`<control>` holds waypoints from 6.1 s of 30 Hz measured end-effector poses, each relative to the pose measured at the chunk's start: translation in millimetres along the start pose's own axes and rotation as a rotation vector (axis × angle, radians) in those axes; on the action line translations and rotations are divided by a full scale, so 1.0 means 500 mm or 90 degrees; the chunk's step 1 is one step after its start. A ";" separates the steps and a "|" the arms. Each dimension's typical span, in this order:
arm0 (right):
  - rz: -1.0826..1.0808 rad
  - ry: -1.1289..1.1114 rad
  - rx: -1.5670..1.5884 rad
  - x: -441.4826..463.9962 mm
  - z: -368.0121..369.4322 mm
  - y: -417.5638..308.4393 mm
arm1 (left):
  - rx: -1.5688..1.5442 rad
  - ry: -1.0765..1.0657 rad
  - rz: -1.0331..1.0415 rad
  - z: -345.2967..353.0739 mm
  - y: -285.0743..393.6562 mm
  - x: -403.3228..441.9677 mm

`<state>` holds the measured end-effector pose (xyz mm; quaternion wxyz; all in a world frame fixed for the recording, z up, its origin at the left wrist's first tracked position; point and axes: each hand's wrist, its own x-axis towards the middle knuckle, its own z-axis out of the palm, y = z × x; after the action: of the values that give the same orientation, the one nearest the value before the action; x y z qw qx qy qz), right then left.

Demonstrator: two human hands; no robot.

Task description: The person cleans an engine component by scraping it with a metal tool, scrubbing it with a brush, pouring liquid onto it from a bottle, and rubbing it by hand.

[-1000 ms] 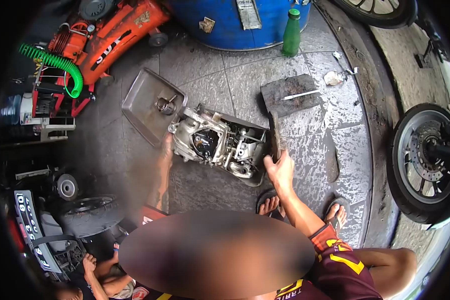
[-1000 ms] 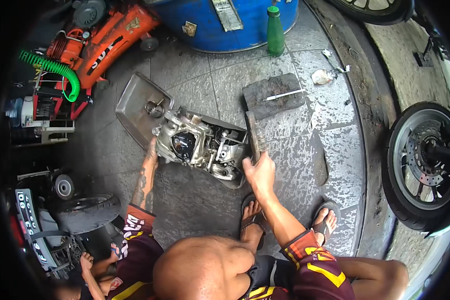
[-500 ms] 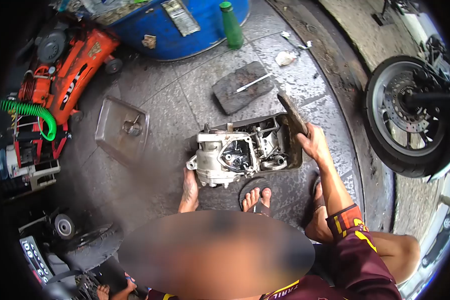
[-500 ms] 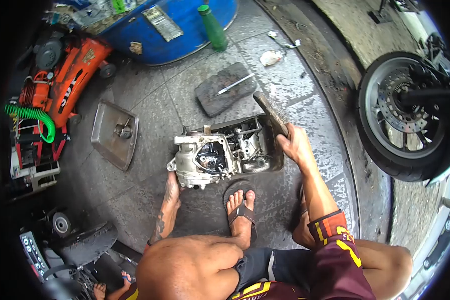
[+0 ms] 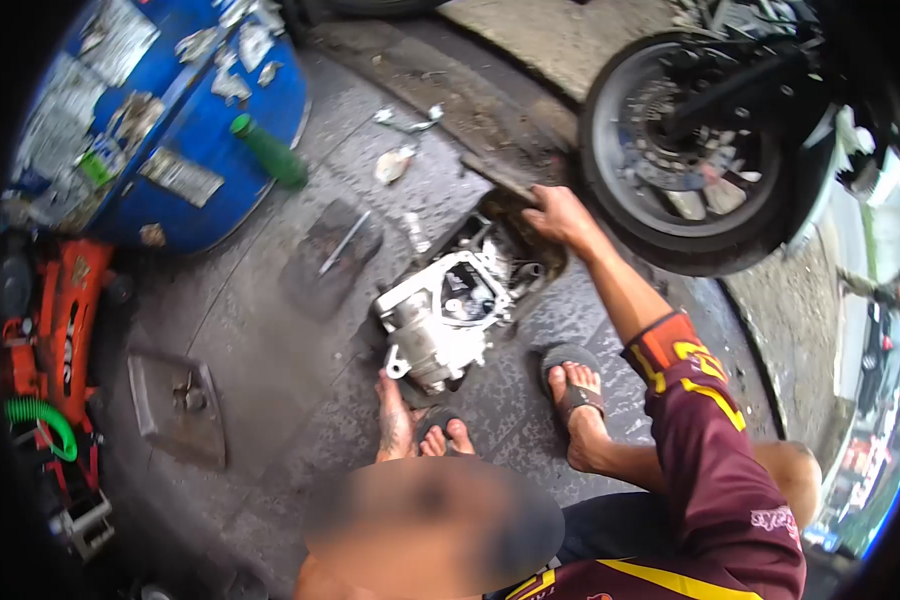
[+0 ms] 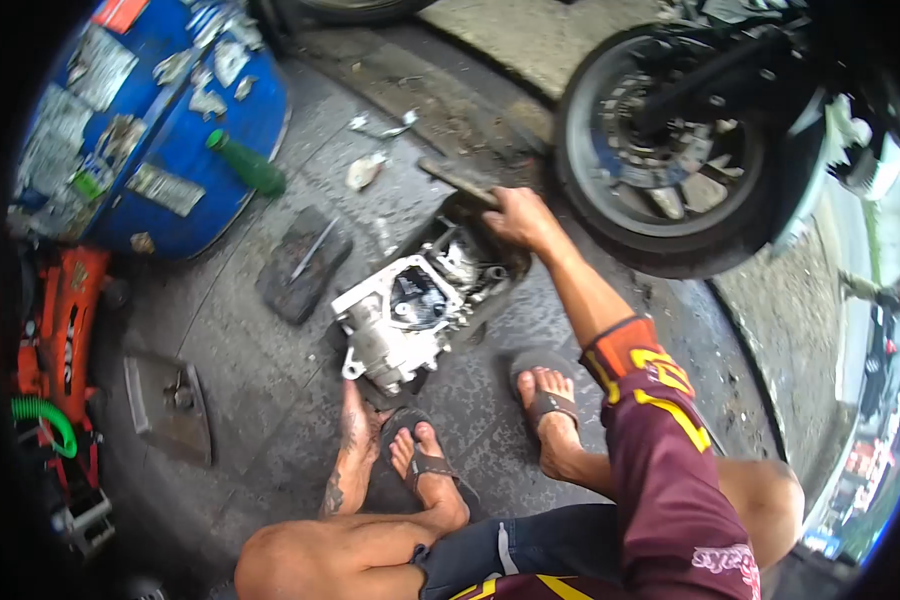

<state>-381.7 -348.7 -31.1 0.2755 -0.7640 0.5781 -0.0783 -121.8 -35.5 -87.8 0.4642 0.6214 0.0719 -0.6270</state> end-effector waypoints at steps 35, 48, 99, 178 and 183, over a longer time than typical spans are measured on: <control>0.032 0.234 0.199 -0.344 -0.015 -0.194 | 0.698 0.141 0.887 0.387 0.202 0.007; 0.046 0.213 0.189 -0.282 -0.010 -0.176 | 0.757 0.198 0.934 0.401 0.204 -0.024; -0.010 0.243 0.201 -0.260 0.018 -0.199 | 0.769 0.193 0.874 0.411 0.213 -0.010; 0.128 0.038 0.219 -0.267 -0.046 -0.185 | 0.724 0.199 0.903 0.412 0.220 0.000; 0.047 0.046 0.196 -0.360 -0.050 -0.139 | 0.724 0.192 0.906 0.414 0.212 -0.007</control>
<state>-391.8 -177.5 61.1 0.3708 -0.6879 0.5964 -0.1834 -198.8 -231.1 11.5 0.3507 0.7288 -0.5861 -0.0476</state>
